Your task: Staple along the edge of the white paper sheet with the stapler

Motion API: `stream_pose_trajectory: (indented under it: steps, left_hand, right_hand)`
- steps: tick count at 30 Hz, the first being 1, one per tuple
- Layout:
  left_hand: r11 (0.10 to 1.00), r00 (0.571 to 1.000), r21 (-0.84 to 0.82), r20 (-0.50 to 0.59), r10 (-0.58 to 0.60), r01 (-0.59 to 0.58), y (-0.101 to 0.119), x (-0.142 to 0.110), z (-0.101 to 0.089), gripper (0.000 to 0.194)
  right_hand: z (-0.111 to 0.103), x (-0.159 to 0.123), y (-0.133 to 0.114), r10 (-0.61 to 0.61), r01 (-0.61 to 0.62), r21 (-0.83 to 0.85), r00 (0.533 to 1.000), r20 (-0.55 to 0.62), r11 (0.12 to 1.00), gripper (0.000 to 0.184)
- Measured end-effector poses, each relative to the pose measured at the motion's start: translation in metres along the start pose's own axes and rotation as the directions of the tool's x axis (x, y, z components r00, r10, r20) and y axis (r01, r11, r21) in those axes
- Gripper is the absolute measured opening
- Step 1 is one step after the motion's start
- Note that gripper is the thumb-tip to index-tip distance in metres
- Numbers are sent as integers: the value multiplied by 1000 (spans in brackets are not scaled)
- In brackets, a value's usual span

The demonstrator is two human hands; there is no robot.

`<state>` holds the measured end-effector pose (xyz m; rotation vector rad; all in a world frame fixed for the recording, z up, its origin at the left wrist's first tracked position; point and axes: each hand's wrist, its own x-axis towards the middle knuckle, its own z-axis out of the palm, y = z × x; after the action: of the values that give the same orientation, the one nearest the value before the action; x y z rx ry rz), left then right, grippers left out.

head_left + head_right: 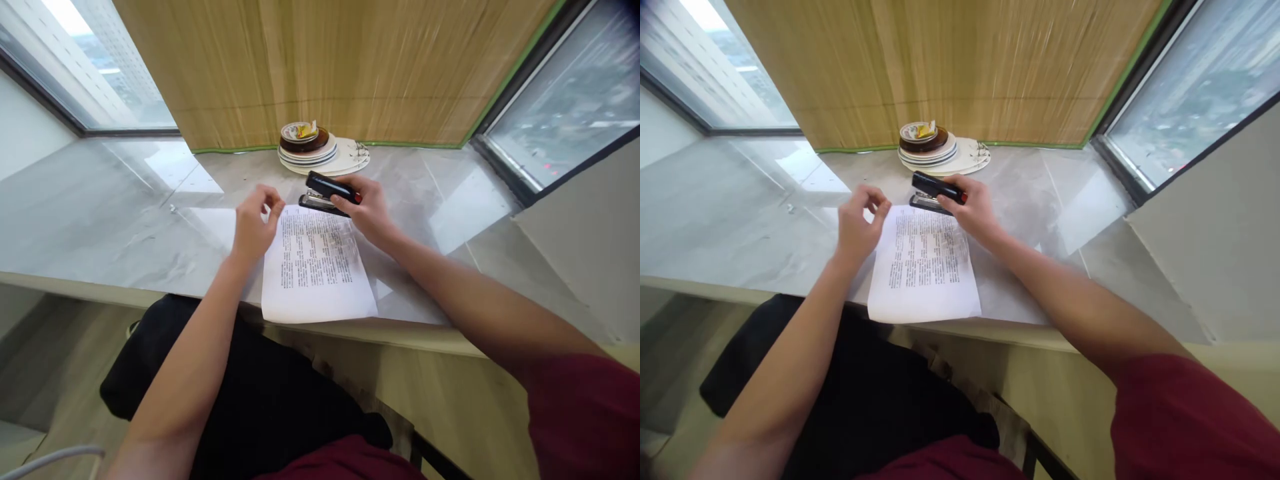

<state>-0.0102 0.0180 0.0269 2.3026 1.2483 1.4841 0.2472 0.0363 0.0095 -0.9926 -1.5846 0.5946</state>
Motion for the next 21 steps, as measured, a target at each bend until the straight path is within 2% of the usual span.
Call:
stream_pose_trajectory:
  steps: [2,3,5,9,11,13,16,18,21]
  left_hand:
    - [994,973,-26,202,108,-105,10,-6,8,5]
    - [987,937,-43,311,159,-153,15,-9,13,3]
    - [968,841,-79,482,246,-238,25,-16,22,9]
    - [935,667,-133,667,330,-330,38,-30,34,37]
    - [933,606,-128,729,318,-336,39,-33,34,46]
    - [945,570,-90,778,264,-315,37,-34,33,45]
    - [964,557,-15,814,167,-267,32,-31,28,42]
    - [967,549,-3,823,147,-253,30,-29,26,42]
    - [968,528,-27,834,160,-251,29,-28,26,40]
  right_hand:
    - [-14,8,-4,66,-68,-23,995,-78,997,24]
    - [-22,12,-6,100,-102,-24,992,-82,994,23]
    - [-39,18,-11,140,-141,-43,990,-14,989,22]
    - [-81,13,-12,157,-128,-160,969,190,979,27]
    - [-104,5,-9,187,-138,-203,950,251,969,29]
    - [-126,-1,-5,201,-114,-252,915,351,961,33]
    - [-145,-3,-3,207,-25,-335,830,519,942,41]
    - [-146,-4,-7,203,11,-346,794,573,938,45]
    - [-135,-7,-17,150,69,-305,755,639,950,47]
